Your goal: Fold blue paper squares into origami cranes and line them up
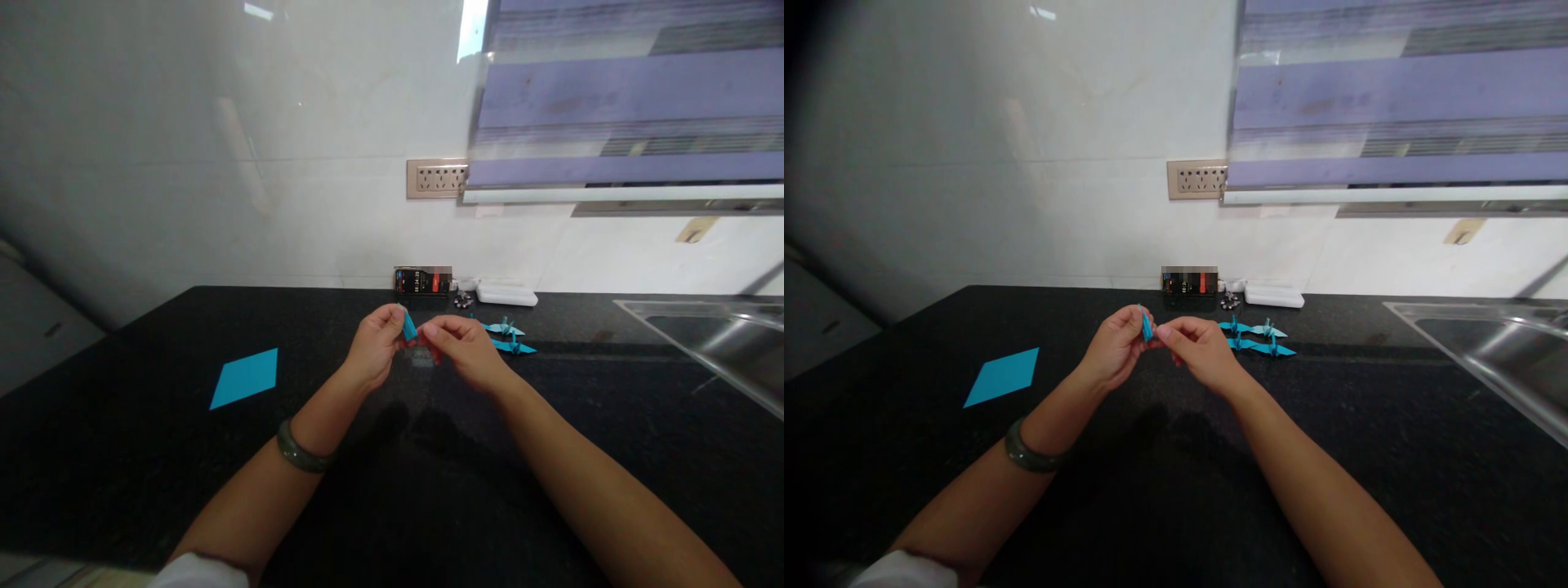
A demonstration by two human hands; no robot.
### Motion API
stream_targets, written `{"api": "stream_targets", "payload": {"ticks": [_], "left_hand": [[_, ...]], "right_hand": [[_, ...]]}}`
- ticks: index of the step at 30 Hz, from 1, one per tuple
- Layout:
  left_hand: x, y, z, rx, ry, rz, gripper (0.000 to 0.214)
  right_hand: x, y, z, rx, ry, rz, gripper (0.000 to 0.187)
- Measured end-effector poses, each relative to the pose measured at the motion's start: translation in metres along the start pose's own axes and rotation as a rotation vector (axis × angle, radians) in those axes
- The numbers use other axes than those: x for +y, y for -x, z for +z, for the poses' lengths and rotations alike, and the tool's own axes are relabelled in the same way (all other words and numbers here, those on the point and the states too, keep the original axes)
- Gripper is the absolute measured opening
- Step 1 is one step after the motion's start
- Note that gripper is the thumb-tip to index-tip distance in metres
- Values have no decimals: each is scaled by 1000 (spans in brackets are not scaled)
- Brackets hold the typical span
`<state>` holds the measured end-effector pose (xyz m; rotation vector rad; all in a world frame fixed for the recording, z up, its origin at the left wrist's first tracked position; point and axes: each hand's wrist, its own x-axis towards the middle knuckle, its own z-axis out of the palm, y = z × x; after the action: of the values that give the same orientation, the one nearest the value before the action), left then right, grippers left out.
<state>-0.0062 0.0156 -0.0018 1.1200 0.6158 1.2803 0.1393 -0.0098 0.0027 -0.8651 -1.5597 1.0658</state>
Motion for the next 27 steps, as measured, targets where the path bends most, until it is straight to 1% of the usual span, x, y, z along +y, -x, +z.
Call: {"api": "stream_targets", "payload": {"ticks": [2, 4, 6, 8, 18, 21, 25, 27], "left_hand": [[0, 2, 1, -30, -49, 17, 28], [0, 3, 2, -52, -84, 39, 29], [-1, 3, 3, -61, -103, 63, 28], [-2, 3, 3, -66, -111, 75, 27], [-2, 3, 2, -60, -93, 25, 28], [-3, 2, 1, -48, -108, 61, 26], [-4, 0, 1, 21, -232, 178, 24], [-4, 0, 1, 59, -269, 214, 23]], "right_hand": [[0, 0, 0, -9, -23, 2, 27], [0, 0, 0, -51, -39, 7, 25], [-1, 0, 1, -84, -42, 18, 22], [-2, 0, 1, -86, -43, 29, 20], [-1, 1, -1, -110, -48, 33, 17], [-2, 0, -2, -75, -16, 34, 14], [-4, -1, -1, -32, 54, 15, 13], [-3, -1, 1, 42, 107, -18, 13]]}}
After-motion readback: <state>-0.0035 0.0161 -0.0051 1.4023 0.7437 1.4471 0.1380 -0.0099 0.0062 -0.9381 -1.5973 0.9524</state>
